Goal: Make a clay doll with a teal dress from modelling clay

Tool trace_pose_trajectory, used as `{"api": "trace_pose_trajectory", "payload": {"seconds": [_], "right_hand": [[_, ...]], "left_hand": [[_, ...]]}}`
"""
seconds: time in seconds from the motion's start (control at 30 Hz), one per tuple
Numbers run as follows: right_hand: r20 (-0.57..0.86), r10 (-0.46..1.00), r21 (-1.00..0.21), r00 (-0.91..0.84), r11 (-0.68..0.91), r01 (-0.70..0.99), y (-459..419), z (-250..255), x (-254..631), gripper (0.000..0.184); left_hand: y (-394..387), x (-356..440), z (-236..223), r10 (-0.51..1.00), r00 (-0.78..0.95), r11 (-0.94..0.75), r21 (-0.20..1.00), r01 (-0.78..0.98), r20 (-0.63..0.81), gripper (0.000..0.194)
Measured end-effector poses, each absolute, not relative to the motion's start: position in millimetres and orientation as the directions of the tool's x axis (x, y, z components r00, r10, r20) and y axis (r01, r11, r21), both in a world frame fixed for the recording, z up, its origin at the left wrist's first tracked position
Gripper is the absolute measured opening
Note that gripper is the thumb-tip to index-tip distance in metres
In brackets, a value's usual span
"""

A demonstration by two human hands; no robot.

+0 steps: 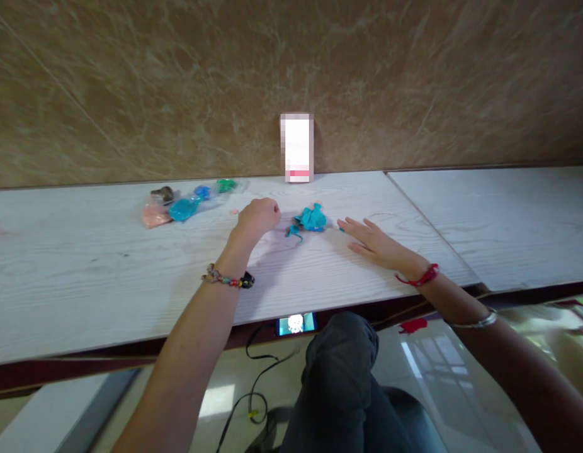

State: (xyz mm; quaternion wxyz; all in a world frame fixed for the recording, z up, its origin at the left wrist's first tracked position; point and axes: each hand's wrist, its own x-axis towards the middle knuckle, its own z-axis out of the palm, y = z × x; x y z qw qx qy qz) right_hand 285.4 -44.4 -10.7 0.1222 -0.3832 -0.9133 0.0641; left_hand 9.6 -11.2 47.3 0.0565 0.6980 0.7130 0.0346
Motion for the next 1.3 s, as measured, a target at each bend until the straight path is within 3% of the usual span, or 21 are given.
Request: {"api": "trace_pose_trajectory", "payload": {"seconds": [0.27, 0.47, 0.77, 1.07, 1.3], "right_hand": [[0.200, 0.680, -0.099, -0.706, 0.731, 0.676, -46.0, -11.6, 278.7, 0.049], [0.315, 0.614, -0.139, -0.723, 0.784, 0.605, -42.9, -10.1, 282.3, 0.038], [0.332, 0.725, -0.232, -0.603, 0.683, 0.693, -37.4, -13.9, 279.0, 0.038], [0.385, 0.709, -0.107, -0.590, 0.670, 0.735, -34.2, -16.7, 284.9, 0.045], [0.196, 0.653, 0.002, -0.732, 0.746, 0.666, -42.9, -14.6, 287.3, 0.054]], "left_hand": [[-10.8, 9.6, 47.4, 1.000, -0.016, 0.018, 0.148, 0.989, -0.017, 0.034], [-8.9, 8.9, 44.2, 1.000, -0.018, 0.020, 0.131, 0.991, -0.015, 0.034], [-11.3, 11.2, 47.1, 0.998, -0.038, 0.043, 0.120, 0.992, -0.042, 0.034], [-6.8, 7.7, 42.0, 0.999, -0.007, 0.011, 0.113, 0.994, -0.033, 0.036], [-8.1, 8.0, 42.8, 0.998, -0.012, 0.017, 0.087, 0.996, -0.054, 0.034]]}}
